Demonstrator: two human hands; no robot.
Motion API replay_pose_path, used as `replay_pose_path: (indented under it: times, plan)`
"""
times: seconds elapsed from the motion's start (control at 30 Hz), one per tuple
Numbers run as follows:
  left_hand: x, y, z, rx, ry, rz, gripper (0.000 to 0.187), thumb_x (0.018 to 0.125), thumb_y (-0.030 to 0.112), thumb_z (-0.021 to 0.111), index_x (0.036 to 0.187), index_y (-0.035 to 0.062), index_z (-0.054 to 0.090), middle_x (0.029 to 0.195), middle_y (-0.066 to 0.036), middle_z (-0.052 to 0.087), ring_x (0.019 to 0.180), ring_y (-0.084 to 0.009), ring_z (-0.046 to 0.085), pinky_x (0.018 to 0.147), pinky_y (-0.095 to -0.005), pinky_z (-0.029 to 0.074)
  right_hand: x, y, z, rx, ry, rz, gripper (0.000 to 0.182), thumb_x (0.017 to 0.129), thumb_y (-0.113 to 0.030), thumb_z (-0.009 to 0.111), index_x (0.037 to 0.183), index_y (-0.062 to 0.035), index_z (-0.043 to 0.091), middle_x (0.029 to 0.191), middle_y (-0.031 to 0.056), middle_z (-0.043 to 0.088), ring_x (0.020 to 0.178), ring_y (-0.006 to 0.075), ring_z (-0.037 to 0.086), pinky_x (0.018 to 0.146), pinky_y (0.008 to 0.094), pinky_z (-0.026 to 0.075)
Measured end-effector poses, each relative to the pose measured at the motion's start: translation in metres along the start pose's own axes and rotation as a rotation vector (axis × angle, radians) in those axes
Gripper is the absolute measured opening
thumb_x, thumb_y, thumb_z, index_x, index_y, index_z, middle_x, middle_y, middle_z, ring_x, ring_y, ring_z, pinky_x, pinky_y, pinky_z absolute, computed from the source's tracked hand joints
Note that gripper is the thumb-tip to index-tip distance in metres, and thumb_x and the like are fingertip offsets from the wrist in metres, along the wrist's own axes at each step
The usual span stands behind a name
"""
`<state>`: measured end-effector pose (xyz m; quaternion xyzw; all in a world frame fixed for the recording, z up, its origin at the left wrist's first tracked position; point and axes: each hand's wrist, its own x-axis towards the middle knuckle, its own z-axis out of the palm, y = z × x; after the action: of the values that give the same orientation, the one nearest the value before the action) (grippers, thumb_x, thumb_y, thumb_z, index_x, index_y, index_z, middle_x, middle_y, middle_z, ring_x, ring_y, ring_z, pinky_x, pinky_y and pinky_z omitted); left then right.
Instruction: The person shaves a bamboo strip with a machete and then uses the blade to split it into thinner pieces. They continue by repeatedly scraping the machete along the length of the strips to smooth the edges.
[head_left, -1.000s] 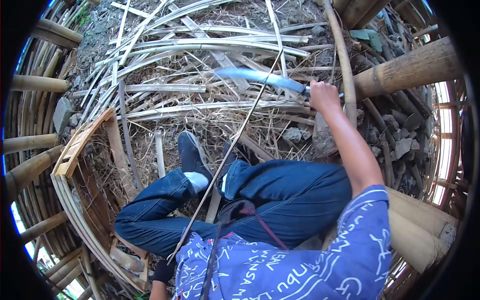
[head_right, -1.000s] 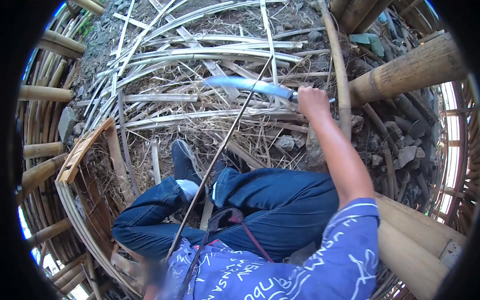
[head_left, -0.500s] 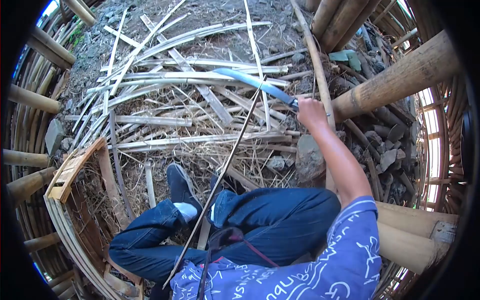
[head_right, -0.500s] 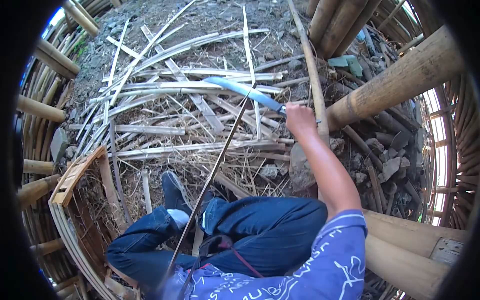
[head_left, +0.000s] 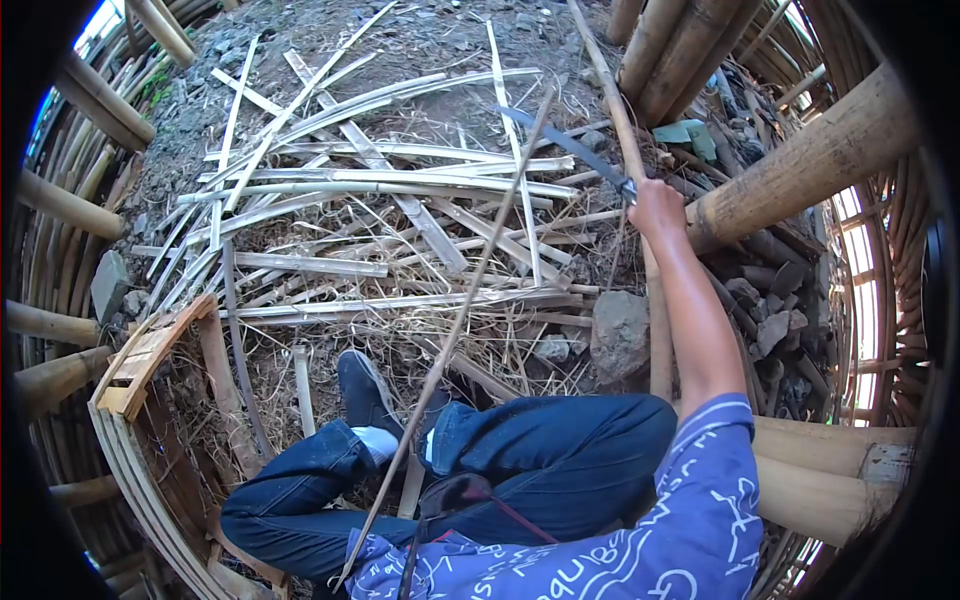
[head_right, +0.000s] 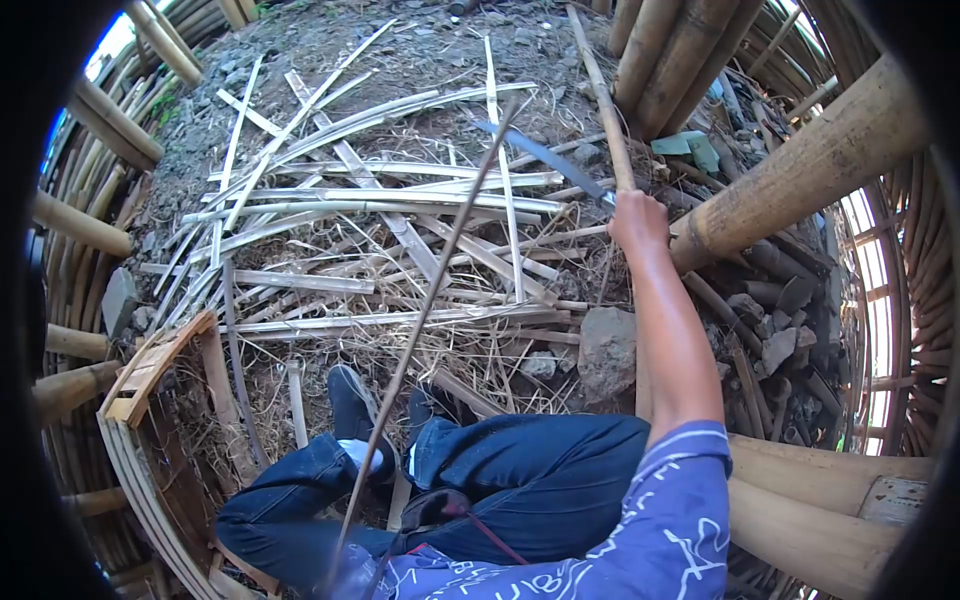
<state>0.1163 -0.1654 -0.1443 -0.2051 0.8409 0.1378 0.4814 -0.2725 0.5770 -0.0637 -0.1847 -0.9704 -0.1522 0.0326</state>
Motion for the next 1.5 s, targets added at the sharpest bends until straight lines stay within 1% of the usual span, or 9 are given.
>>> replay_pose_path:
  times: [0.3, 0.43, 0.47, 0.57, 0.73, 0.83, 1.03, 1.23, 1.5]
  plan:
    - [-0.016, -0.048, 0.026, -0.107, 0.063, 0.105, 0.036, 0.085, 0.039, 0.054, 0.098, 0.0085, 0.068, 0.088, -0.024, 0.066, 0.093, -0.0422, 0.062, 0.076, -0.0494, 0.051, -0.086, -0.049, -0.004, 0.721, -0.183, 0.158, 0.021, 0.068, -0.017, 0.062, 0.076, 0.0022, 0.06, 0.075, 0.0247, 0.062, 0.075, 0.0401, 0.062, 0.069, 0.0465, 0.048]
    - [-0.03, -0.01, 0.012, -0.038, 0.111, 0.185, 0.045, 0.088, 0.045, 0.049, 0.095, 0.0054, 0.069, 0.088, -0.027, 0.065, 0.092, -0.0431, 0.062, 0.075, -0.0464, 0.051, -0.115, -0.064, -0.014, 1.136, -0.388, 0.25, 0.012, 0.072, -0.01, 0.061, 0.072, -0.0004, 0.054, 0.06, 0.0122, 0.057, 0.049, 0.0232, 0.055, 0.047, 0.0357, 0.046]
    - [-0.048, 0.004, 0.005, -0.21, 0.057, 0.006, 0.041, 0.087, 0.043, 0.051, 0.092, 0.0062, 0.07, 0.084, -0.026, 0.065, 0.088, -0.0415, 0.063, 0.073, -0.0463, 0.051, -0.12, -0.071, -0.025, 1.413, -0.556, 0.394, 0.01, 0.074, -0.007, 0.061, 0.071, -0.0025, 0.052, 0.056, 0.0065, 0.054, 0.042, 0.016, 0.051, 0.04, 0.0309, 0.042]
    - [-0.035, -0.027, 0.046, -0.019, 0.232, -0.026, 0.036, 0.082, 0.04, 0.055, 0.089, 0.0074, 0.07, 0.08, -0.024, 0.065, 0.083, -0.0391, 0.064, 0.07, -0.0472, 0.05, -0.137, -0.088, -0.047, 1.546, -0.556, 0.421, 0.012, 0.076, -0.001, 0.058, 0.071, -0.0066, 0.048, 0.055, 0.0001, 0.05, 0.038, 0.0081, 0.045, 0.033, 0.0248, 0.037]
    - [-0.043, -0.021, 0.064, -0.097, 0.352, -0.122, 0.029, 0.076, 0.038, 0.06, 0.088, 0.0129, 0.071, 0.082, -0.019, 0.067, 0.081, -0.0374, 0.064, 0.071, -0.0474, 0.05, -0.169, -0.121, -0.049, 1.208, -0.315, -0.032, 0.014, 0.07, -0.005, 0.06, 0.083, -0.0014, 0.06, 0.06, 0.0017, 0.056, 0.054, 0.0096, 0.05, 0.051, 0.0274, 0.041]
    - [-0.038, -0.028, 0.074, -0.065, 0.405, -0.095, 0.028, 0.076, 0.037, 0.061, 0.088, 0.014, 0.071, 0.083, -0.018, 0.067, 0.082, -0.0374, 0.064, 0.071, -0.0472, 0.05, -0.18, -0.141, -0.056, 1.09, -0.264, -0.28, 0.015, 0.069, -0.009, 0.063, 0.083, -0.0042, 0.059, 0.067, 0.0124, 0.064, 0.061, 0.0275, 0.065, 0.055, 0.037, 0.049]
    - [-0.039, -0.029, 0.079, -0.03, 0.457, -0.098, 0.028, 0.078, 0.036, 0.06, 0.09, 0.0131, 0.07, 0.083, -0.019, 0.066, 0.081, -0.038, 0.064, 0.069, -0.0476, 0.05, -0.2, -0.177, -0.046, 0.807, -0.145, -0.672, 0.022, 0.069, -0.013, 0.069, 0.084, -0.0065, 0.054, 0.07, 0.0142, 0.063, 0.065, 0.0342, 0.063, 0.057, 0.0437, 0.051]
    - [-0.033, -0.033, 0.076, -0.04, 0.399, -0.095, 0.028, 0.078, 0.035, 0.059, 0.091, 0.0125, 0.07, 0.083, -0.02, 0.066, 0.081, -0.0383, 0.064, 0.069, -0.0479, 0.05, -0.194, -0.196, -0.034, 0.699, -0.142, -0.692, 0.023, 0.072, -0.022, 0.068, 0.083, -0.0069, 0.054, 0.069, 0.0147, 0.063, 0.064, 0.0331, 0.064, 0.057, 0.0422, 0.051]
    - [-0.021, -0.045, 0.073, -0.035, 0.273, -0.044, 0.028, 0.08, 0.035, 0.057, 0.092, 0.0118, 0.069, 0.084, -0.021, 0.066, 0.082, -0.0387, 0.064, 0.068, -0.0482, 0.05, -0.169, -0.194, -0.036, 0.725, -0.082, -0.59, 0.02, 0.068, -0.011, 0.065, 0.084, -0.0048, 0.054, 0.065, 0.016, 0.062, 0.062, 0.0344, 0.063, 0.057, 0.0435, 0.051]
